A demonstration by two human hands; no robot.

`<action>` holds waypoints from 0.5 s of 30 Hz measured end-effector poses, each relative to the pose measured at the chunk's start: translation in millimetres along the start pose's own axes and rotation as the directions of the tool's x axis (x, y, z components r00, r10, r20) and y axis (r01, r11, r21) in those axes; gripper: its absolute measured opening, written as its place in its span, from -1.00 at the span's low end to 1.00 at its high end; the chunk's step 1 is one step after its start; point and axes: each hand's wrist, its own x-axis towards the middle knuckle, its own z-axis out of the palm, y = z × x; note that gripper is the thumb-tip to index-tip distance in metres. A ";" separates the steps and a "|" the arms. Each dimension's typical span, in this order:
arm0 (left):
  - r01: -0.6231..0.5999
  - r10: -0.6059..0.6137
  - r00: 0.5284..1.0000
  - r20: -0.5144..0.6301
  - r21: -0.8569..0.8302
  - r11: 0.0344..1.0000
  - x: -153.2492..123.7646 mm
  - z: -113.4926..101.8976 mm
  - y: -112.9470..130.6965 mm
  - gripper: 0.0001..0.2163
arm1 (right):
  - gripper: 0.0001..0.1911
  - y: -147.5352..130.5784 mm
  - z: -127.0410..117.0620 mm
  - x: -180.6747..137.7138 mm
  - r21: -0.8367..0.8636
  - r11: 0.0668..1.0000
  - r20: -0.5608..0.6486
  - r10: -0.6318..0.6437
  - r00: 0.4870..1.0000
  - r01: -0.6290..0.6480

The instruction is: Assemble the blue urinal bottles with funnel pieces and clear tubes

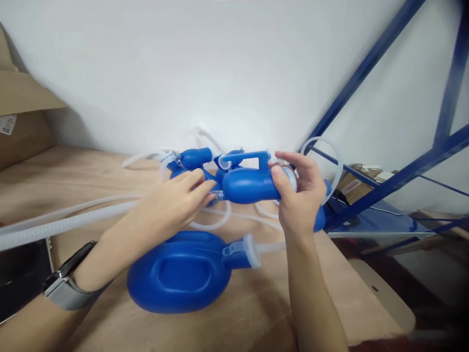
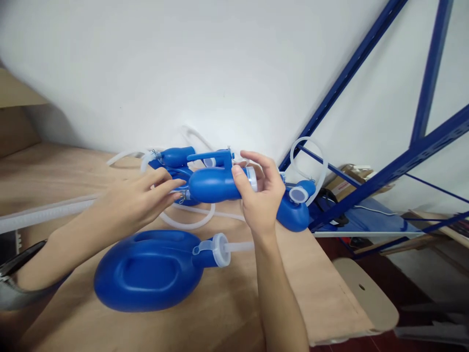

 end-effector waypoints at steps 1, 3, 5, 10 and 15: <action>-0.030 0.030 0.999 0.039 0.021 0.999 -1.5 2.0 -2.6 -0.64 | -0.80 -2.2 3.2 -2.0 -0.016 0.999 0.012 0.036 0.999 -0.036; -0.080 0.076 0.994 0.081 0.048 0.996 -5.8 2.5 -5.9 -0.63 | -0.82 -3.5 7.2 -4.3 -0.049 0.996 0.026 0.079 0.997 -0.078; -0.111 0.106 0.990 0.096 0.057 0.992 -10.9 -1.1 -7.0 -0.67 | -0.74 -2.4 4.6 -3.4 -0.078 0.991 0.092 0.116 0.989 -0.109; 0.097 -0.097 0.995 -0.012 0.010 0.995 -22.7 -22.4 -4.4 -0.68 | -0.10 -14.6 -38.7 0.8 -0.283 0.959 0.321 0.091 0.943 0.003; 0.568 -0.577 0.802 0.154 -0.496 0.657 -35.0 -40.4 5.2 -0.49 | 0.16 -38.2 -69.3 -36.2 -0.428 0.882 0.751 0.225 0.620 0.198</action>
